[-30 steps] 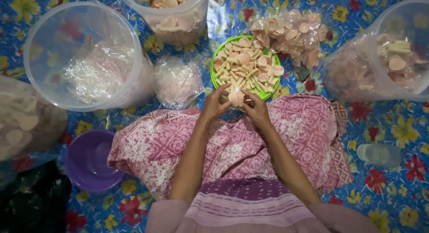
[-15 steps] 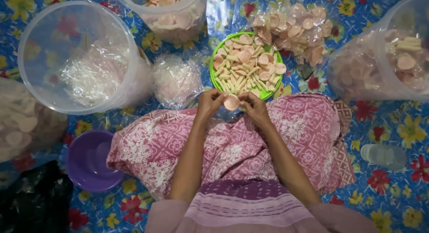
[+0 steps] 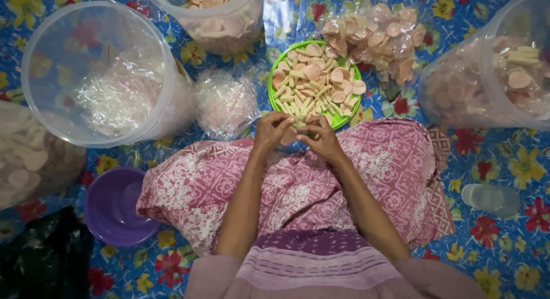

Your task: The person sorts sliced food items from a green plate and puts them into clear containers by hand while sitting on the floor.

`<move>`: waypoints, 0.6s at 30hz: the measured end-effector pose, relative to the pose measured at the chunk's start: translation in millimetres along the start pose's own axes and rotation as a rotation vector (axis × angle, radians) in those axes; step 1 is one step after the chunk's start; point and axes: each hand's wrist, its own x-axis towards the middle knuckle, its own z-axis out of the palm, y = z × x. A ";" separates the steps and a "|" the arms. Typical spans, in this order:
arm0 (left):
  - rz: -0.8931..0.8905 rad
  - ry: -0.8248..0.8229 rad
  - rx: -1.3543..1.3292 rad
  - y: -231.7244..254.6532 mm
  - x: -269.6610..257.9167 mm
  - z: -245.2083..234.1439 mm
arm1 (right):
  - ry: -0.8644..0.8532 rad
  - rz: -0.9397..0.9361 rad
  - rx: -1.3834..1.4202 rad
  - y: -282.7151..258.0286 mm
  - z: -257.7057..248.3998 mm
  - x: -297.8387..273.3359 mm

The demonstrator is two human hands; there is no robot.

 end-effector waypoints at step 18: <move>0.070 -0.093 -0.005 -9.6 -6.9 -0.8 | 0.067 0.325 0.345 -64.9 -9.0 -14.6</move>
